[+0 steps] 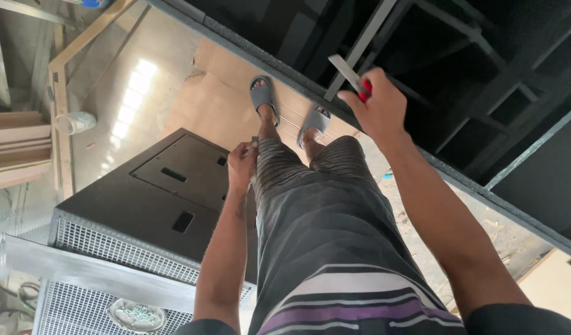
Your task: Applying adhesive sealing gaskets and foam trim to the edges and internal partitions of a speaker cabinet using a utility knife.
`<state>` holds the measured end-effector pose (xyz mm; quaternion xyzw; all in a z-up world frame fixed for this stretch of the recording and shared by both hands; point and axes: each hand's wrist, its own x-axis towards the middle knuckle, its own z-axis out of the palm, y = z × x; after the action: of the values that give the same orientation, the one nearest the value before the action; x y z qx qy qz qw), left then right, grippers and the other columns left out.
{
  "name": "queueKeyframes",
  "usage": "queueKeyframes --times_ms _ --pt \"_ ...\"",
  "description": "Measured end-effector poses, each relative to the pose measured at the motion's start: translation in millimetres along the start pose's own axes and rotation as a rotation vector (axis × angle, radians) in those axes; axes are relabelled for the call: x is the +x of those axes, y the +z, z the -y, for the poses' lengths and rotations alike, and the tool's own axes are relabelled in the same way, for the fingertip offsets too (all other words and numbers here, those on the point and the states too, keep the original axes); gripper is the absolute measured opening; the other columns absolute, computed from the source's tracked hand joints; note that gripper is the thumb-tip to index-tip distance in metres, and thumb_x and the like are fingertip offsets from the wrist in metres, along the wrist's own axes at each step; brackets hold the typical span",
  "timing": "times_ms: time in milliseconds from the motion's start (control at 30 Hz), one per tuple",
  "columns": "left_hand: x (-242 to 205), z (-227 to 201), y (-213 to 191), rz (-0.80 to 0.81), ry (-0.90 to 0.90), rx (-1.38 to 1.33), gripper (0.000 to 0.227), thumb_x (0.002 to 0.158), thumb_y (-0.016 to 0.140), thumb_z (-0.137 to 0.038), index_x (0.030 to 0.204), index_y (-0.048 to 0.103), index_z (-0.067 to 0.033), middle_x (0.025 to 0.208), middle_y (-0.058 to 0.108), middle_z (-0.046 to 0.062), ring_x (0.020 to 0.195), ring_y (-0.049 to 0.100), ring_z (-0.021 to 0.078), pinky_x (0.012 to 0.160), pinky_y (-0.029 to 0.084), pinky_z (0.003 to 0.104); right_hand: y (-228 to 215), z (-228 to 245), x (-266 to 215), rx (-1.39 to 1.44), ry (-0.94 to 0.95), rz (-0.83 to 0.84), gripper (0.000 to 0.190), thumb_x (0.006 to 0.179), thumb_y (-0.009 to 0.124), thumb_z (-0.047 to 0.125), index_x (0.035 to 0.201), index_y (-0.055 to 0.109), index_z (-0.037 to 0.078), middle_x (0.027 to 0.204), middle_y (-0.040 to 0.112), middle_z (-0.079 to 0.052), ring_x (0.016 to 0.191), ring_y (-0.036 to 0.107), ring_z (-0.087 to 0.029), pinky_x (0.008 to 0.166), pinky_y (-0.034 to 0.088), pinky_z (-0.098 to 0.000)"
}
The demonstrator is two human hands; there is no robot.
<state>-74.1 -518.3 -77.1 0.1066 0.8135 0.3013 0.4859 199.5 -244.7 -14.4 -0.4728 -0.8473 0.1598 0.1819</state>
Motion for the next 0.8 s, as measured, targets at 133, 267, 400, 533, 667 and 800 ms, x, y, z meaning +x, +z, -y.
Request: queueKeyframes --times_ms 133,267,400,533,667,800 --pt "-11 20 -13 -0.036 0.013 -0.073 0.041 0.102 0.068 -0.047 0.104 0.080 -0.0077 0.088 0.078 0.015 0.088 0.073 0.0302 0.083 0.056 0.043 1 29 33 0.027 0.137 0.148 0.064 0.086 0.085 0.074 0.104 0.060 0.018 0.074 0.069 0.000 0.068 0.074 -0.029 0.063 0.059 -0.0455" --pt "-25 49 -21 -0.105 -0.072 -0.042 0.033 0.099 0.069 -0.036 0.102 0.079 -0.0043 0.086 0.076 0.012 0.081 0.070 0.0233 0.076 0.054 0.037 4 43 36 -0.006 0.260 0.286 0.064 0.085 0.089 0.055 0.109 0.053 0.008 0.082 0.070 -0.009 0.066 0.071 -0.033 0.063 0.056 -0.0487" --pt "-36 83 -28 -0.123 -0.135 -0.020 0.035 0.098 0.067 -0.040 0.100 0.080 -0.0073 0.080 0.075 0.013 0.079 0.070 0.0240 0.077 0.054 0.041 16 30 34 0.014 0.420 0.410 0.071 0.073 0.084 0.068 0.112 0.053 0.017 0.095 0.075 -0.011 0.086 0.075 -0.043 0.073 0.057 -0.0618" --pt "-36 101 -36 -0.060 -0.231 0.084 0.034 0.104 0.065 -0.027 0.113 0.077 0.0038 0.094 0.077 0.026 0.095 0.075 0.0424 0.081 0.052 0.045 13 32 38 0.016 0.478 0.471 0.075 0.072 0.083 0.072 0.115 0.053 0.019 0.097 0.076 -0.011 0.091 0.075 -0.043 0.078 0.056 -0.0580" --pt "-27 131 -45 -0.057 -0.131 0.231 0.024 0.098 0.073 -0.026 0.105 0.080 -0.0048 0.087 0.077 0.020 0.086 0.076 0.0364 0.070 0.056 0.040 13 26 36 -0.030 0.513 0.574 0.080 0.076 0.076 0.082 0.122 0.050 0.022 0.103 0.077 -0.005 0.099 0.076 -0.035 0.084 0.056 -0.0536" --pt "-37 90 -57 -0.093 -0.203 -0.028 0.028 0.101 0.070 -0.020 0.114 0.078 0.0031 0.103 0.079 0.021 0.101 0.076 0.0374 0.082 0.058 0.043 -2 33 42 0.004 0.468 0.577 0.085 0.074 0.081 0.079 0.123 0.053 0.014 0.103 0.076 -0.012 0.101 0.075 -0.038 0.083 0.055 -0.0565"
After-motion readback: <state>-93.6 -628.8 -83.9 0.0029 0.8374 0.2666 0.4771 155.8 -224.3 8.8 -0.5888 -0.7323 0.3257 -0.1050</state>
